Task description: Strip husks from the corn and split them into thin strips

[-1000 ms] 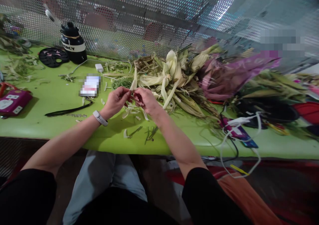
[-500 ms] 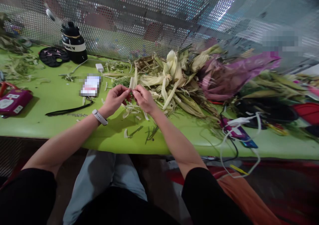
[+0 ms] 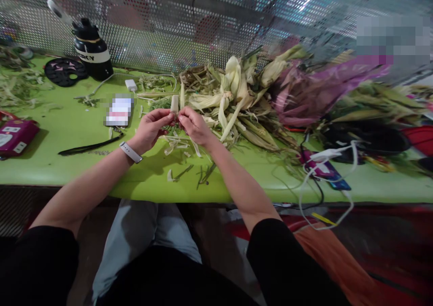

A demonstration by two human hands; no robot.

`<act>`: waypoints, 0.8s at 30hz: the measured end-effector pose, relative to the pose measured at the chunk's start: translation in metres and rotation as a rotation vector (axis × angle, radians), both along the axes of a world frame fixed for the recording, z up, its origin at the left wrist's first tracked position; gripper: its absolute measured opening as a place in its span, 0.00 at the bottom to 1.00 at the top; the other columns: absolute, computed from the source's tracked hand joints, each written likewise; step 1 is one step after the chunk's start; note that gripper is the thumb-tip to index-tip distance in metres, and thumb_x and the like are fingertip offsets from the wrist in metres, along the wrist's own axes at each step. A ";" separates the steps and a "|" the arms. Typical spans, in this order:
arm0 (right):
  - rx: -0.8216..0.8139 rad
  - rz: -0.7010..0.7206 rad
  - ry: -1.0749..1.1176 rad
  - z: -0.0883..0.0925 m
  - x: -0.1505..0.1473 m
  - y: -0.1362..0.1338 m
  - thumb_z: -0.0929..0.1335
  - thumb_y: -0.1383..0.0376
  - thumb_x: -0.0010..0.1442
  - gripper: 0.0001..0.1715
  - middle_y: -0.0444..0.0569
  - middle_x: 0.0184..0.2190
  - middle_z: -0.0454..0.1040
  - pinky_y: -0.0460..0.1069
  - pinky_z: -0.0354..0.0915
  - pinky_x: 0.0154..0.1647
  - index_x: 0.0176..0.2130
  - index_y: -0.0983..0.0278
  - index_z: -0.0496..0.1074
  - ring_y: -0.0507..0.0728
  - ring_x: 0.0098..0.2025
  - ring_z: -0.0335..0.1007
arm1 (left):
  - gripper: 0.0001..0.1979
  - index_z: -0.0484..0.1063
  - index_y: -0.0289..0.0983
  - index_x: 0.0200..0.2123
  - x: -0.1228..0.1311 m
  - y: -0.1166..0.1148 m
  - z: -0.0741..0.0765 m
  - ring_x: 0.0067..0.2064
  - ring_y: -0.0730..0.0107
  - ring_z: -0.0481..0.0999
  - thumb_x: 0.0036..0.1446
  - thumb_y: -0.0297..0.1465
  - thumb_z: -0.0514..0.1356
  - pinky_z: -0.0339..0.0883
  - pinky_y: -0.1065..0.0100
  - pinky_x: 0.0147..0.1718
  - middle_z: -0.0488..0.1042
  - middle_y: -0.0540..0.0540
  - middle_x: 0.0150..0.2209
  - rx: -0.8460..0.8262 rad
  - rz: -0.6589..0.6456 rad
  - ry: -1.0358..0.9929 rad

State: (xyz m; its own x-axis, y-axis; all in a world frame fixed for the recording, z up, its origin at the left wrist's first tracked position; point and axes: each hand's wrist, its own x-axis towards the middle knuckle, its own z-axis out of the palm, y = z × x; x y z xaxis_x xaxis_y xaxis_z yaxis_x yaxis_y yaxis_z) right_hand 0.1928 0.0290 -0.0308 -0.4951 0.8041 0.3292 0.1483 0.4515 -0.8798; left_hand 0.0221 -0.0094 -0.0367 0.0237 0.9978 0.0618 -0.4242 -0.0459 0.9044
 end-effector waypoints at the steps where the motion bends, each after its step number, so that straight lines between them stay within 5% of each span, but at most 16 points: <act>1: -0.015 -0.007 0.001 0.000 0.000 0.000 0.63 0.54 0.65 0.12 0.41 0.25 0.63 0.46 0.54 0.28 0.35 0.60 0.63 0.51 0.28 0.58 | 0.09 0.79 0.36 0.33 0.000 0.001 -0.001 0.29 0.77 0.78 0.48 0.28 0.74 0.65 0.79 0.20 0.80 0.49 0.31 0.003 0.012 -0.005; 24: -0.182 0.087 0.073 0.013 0.000 -0.011 0.63 0.59 0.65 0.09 0.38 0.21 0.57 0.46 0.49 0.23 0.34 0.60 0.62 0.49 0.22 0.51 | 0.09 0.75 0.36 0.30 0.001 -0.004 0.002 0.28 0.80 0.77 0.49 0.24 0.72 0.74 0.75 0.32 0.79 0.52 0.29 0.032 -0.083 -0.069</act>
State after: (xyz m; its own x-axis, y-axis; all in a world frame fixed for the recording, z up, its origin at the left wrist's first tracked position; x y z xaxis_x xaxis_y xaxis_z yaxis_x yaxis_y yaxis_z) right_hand 0.1931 0.0182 -0.0179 -0.5452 0.8089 0.2202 0.0485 0.2926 -0.9550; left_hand 0.0236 -0.0132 -0.0344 0.1011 0.9900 0.0983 -0.4894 -0.0365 0.8713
